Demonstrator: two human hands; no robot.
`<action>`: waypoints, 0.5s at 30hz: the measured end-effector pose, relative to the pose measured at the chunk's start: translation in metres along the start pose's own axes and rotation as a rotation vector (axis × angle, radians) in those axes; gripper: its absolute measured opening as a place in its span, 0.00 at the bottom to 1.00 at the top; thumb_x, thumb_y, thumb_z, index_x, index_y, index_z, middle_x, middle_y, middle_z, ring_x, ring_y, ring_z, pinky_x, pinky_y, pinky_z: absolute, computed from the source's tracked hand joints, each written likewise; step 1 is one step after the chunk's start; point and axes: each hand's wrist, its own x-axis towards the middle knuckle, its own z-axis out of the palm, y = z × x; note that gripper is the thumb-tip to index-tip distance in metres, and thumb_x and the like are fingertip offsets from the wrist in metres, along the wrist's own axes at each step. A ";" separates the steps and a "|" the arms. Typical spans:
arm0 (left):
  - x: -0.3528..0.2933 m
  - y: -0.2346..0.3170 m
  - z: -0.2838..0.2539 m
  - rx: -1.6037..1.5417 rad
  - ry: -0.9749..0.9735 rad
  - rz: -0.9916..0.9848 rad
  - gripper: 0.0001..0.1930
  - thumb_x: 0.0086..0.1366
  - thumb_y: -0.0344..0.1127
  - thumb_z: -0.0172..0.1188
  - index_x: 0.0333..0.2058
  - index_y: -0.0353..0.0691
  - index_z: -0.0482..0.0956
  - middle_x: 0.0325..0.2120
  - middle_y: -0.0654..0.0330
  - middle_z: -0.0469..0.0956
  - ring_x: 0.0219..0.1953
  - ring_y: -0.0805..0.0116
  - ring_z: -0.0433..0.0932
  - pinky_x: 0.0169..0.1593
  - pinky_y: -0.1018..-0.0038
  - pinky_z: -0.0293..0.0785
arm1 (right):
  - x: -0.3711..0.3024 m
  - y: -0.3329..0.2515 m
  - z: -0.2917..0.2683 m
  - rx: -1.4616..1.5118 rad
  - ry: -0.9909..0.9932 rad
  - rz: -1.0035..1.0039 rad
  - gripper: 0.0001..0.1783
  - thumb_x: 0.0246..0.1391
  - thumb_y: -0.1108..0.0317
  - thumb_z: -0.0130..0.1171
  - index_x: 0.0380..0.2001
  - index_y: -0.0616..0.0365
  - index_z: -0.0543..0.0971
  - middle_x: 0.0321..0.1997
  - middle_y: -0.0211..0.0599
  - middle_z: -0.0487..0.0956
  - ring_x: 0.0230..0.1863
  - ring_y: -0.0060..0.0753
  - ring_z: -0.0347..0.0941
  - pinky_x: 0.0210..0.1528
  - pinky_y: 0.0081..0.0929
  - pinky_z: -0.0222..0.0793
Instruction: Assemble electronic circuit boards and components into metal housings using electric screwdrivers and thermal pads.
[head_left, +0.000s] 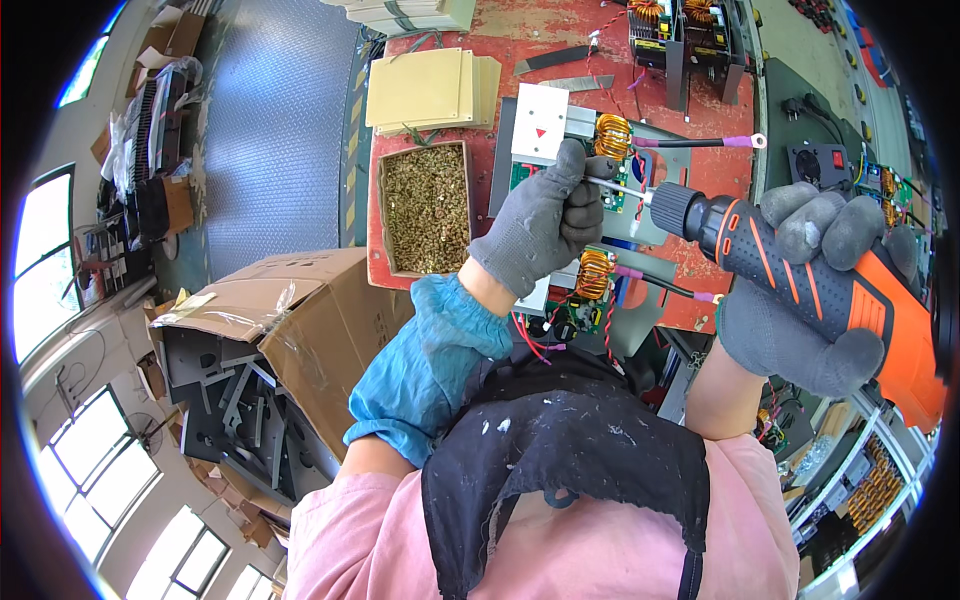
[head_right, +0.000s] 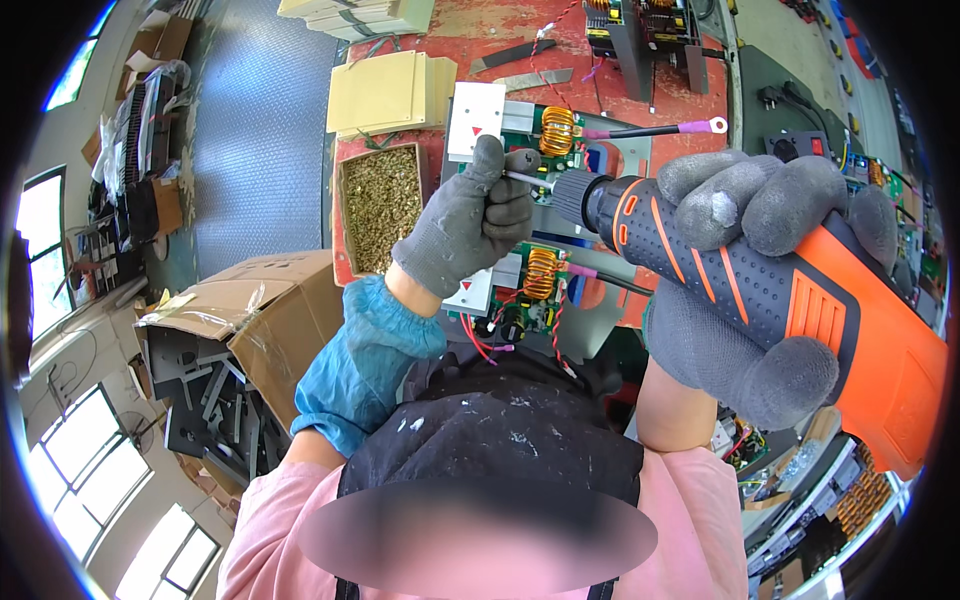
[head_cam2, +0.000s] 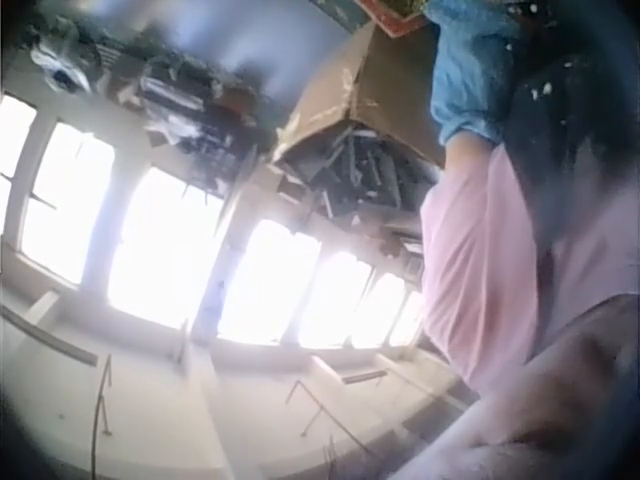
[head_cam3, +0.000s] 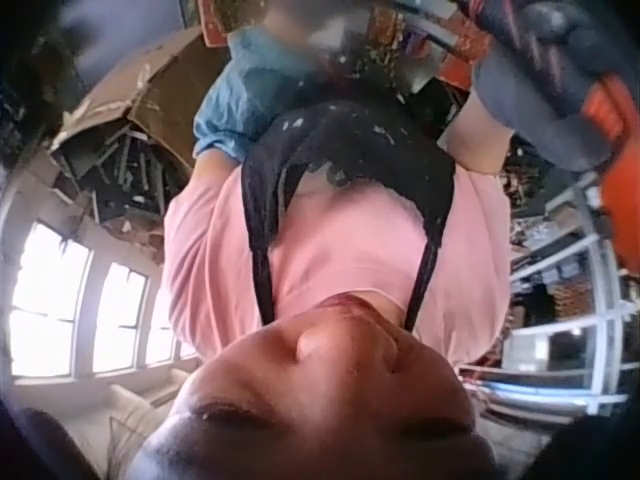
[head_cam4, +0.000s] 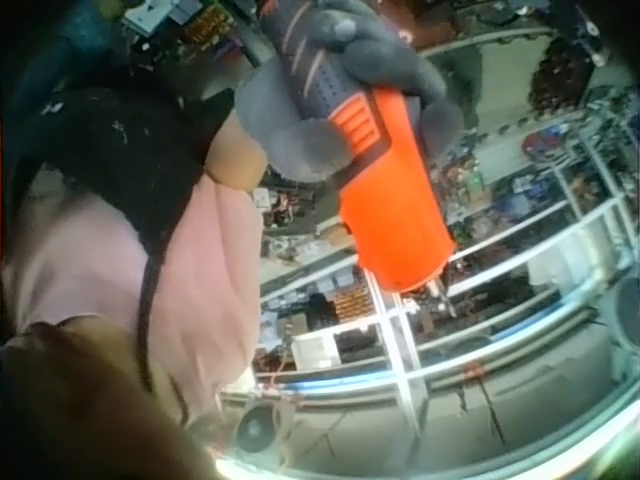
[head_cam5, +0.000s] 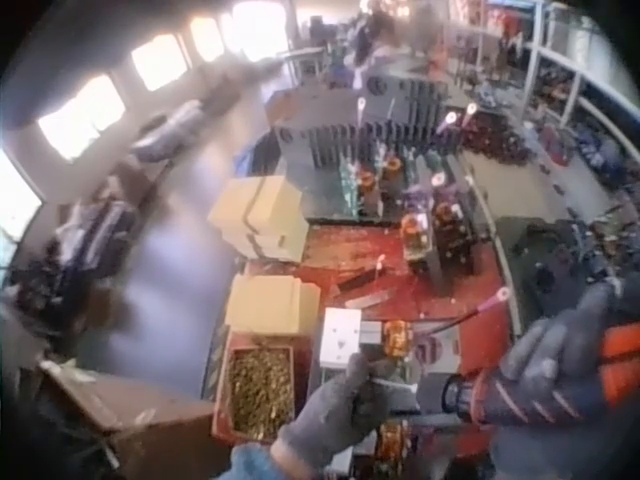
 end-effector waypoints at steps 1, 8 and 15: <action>0.000 0.001 0.001 0.003 0.002 -0.011 0.25 0.62 0.58 0.54 0.42 0.39 0.72 0.17 0.74 0.54 0.18 0.82 0.52 0.22 0.85 0.49 | 0.001 0.001 -0.001 0.000 0.000 0.000 0.37 0.49 0.41 0.56 0.57 0.51 0.67 0.36 0.28 0.67 0.36 0.27 0.72 0.40 0.35 0.69; 0.005 -0.003 0.013 -0.007 0.162 -0.021 0.26 0.62 0.58 0.54 0.42 0.38 0.73 0.17 0.72 0.58 0.18 0.81 0.54 0.21 0.86 0.51 | 0.001 0.003 -0.003 -0.029 -0.037 0.007 0.36 0.49 0.42 0.56 0.58 0.49 0.66 0.38 0.30 0.69 0.35 0.28 0.73 0.38 0.36 0.69; 0.007 -0.002 0.020 0.034 0.214 -0.042 0.28 0.66 0.59 0.48 0.43 0.35 0.74 0.18 0.72 0.60 0.19 0.80 0.57 0.21 0.85 0.53 | 0.009 0.008 -0.006 0.037 -0.071 -0.001 0.34 0.52 0.46 0.55 0.59 0.50 0.66 0.40 0.32 0.70 0.37 0.31 0.73 0.40 0.38 0.69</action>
